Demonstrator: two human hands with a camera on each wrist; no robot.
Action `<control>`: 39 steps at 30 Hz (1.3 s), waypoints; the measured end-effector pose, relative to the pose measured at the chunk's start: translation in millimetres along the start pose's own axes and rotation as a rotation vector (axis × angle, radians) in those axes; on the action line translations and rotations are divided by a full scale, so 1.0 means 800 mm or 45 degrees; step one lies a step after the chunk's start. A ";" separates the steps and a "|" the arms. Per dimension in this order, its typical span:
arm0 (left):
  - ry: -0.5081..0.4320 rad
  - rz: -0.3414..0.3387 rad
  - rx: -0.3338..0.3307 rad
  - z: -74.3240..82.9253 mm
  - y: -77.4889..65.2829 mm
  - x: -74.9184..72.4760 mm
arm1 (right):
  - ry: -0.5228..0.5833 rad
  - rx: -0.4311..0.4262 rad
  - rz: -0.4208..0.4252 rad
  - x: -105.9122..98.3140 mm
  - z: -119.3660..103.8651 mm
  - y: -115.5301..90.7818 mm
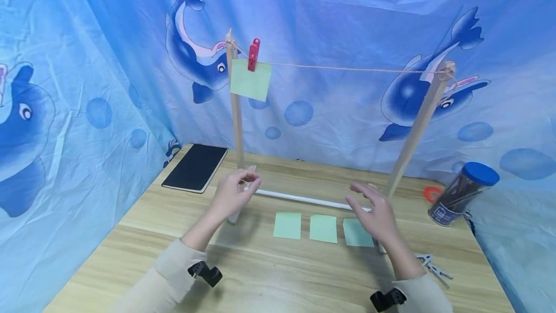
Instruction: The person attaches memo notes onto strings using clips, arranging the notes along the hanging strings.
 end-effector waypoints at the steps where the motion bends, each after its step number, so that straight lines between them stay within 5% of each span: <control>1: -0.010 -0.022 -0.016 -0.005 -0.005 0.007 | -0.024 0.031 -0.008 -0.005 0.011 -0.006; 12: -0.184 -0.374 -0.141 -0.035 -0.056 0.077 | -0.172 0.113 0.012 -0.075 0.098 -0.060; 22: -0.148 -0.574 -0.136 -0.046 -0.091 0.115 | -0.464 0.272 -0.381 -0.092 0.167 -0.121; 25: -0.071 -0.627 -0.092 -0.047 -0.098 0.129 | -0.485 0.272 -0.398 -0.094 0.173 -0.130; 32: 0.327 -0.760 0.175 -0.043 -0.116 0.145 | -0.468 0.298 -0.392 -0.105 0.175 -0.134; 39: 0.363 -0.760 0.160 -0.044 -0.117 0.144 | -0.553 0.299 -0.517 -0.125 0.182 -0.142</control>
Point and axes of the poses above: each hand's wrist, its own y-axis towards the middle knuckle, its own x-axis out of the palm, z = x × y, the point moved 10 cm from there along y, towards the middle knuckle, and after that the axes turned 12 degrees about z, right-handed, at the moved point
